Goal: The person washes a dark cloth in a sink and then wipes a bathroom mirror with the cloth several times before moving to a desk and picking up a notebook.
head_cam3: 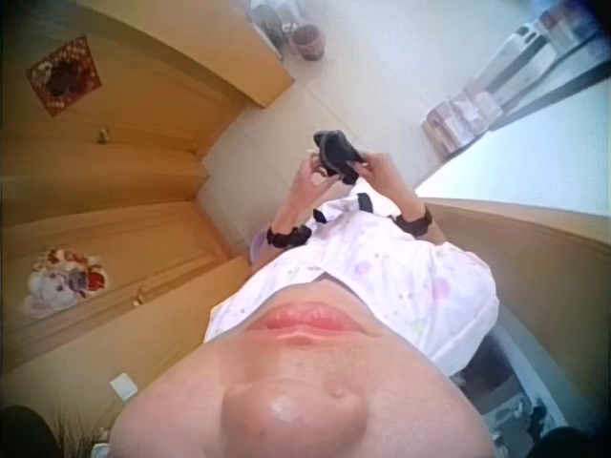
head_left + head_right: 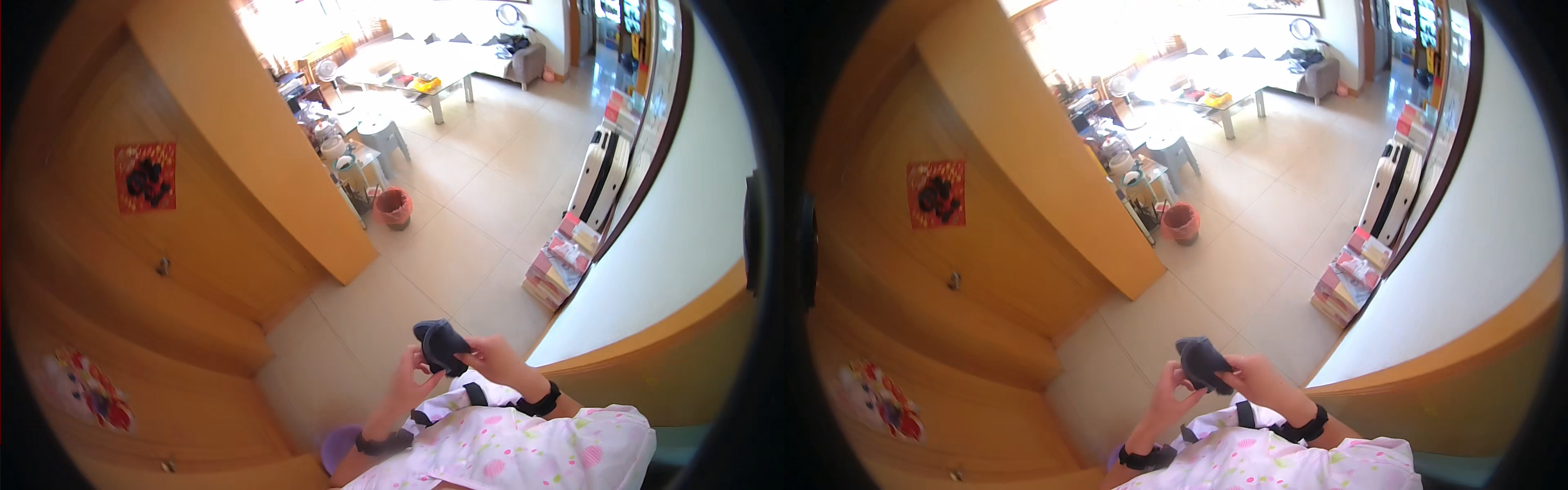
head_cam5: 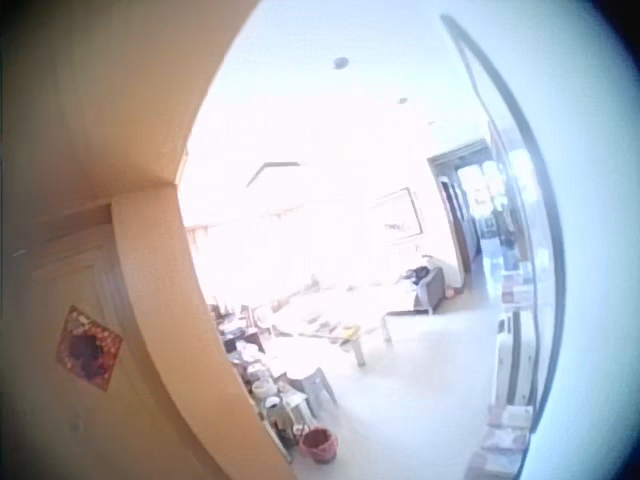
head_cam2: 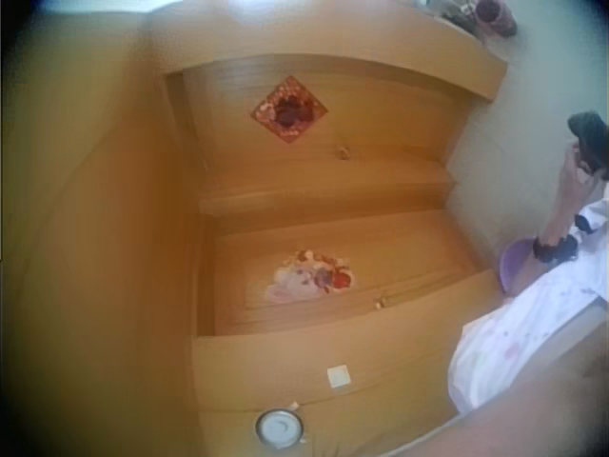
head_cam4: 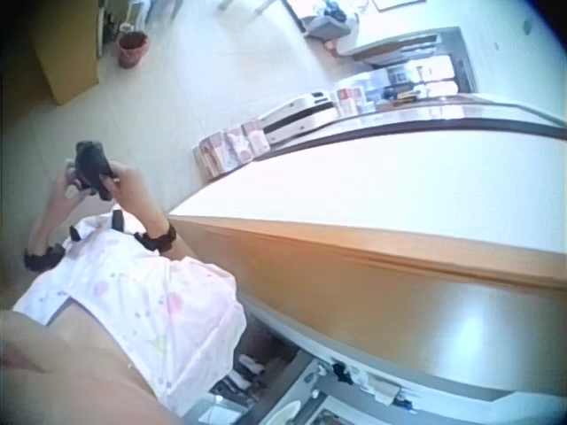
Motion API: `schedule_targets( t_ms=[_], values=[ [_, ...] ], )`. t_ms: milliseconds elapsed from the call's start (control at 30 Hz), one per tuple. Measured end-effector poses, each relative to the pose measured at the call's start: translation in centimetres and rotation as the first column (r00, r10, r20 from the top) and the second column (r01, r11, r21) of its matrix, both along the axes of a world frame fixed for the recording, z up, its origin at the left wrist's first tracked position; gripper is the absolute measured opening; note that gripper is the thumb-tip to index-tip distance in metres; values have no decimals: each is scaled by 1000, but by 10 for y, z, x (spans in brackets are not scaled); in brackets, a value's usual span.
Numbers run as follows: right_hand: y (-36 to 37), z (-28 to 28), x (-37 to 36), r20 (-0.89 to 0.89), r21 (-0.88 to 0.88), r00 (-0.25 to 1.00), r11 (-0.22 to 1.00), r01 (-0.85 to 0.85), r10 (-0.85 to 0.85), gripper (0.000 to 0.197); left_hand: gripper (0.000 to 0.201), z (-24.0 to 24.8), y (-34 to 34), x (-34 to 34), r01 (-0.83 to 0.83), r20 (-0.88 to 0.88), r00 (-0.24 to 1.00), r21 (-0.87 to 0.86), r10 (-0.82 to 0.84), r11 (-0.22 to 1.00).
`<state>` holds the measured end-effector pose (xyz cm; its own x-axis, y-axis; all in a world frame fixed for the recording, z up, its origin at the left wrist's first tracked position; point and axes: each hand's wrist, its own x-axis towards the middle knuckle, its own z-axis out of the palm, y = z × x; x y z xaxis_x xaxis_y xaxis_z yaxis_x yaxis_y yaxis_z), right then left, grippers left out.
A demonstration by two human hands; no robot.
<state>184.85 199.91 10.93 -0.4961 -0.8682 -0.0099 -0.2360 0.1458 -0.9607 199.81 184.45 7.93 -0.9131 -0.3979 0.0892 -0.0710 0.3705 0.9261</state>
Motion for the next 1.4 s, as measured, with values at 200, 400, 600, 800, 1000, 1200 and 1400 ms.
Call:
schedule_targets(
  t_ms=[200,400,600,800,1000,1200,1400],
  values=[
    [-26,20,-76,104,-83,991,992,99,-90,21,50,12,-47,-97,208,-40,978,194,-204,959],
    [-44,3,-127,88,72,953,956,284,-290,33,45,12,-80,-174,268,242,923,154,-299,951],
    [-89,10,-179,-233,102,910,922,372,-342,60,50,-14,-116,-257,444,-14,891,231,-453,866],
    [-168,15,-263,-159,80,888,891,446,-431,61,32,22,-202,-347,549,3,836,35,-549,835],
    [-235,24,-338,38,76,894,893,444,-447,39,42,15,-306,-419,506,-107,862,253,-496,824],
    [-289,20,-401,-63,89,895,891,446,-442,29,50,-23,-372,-490,619,152,618,511,-771,597],
    [-335,-7,-505,-391,75,814,867,493,-430,28,36,-26,-410,-574,508,167,796,340,-582,792]
  ],
)
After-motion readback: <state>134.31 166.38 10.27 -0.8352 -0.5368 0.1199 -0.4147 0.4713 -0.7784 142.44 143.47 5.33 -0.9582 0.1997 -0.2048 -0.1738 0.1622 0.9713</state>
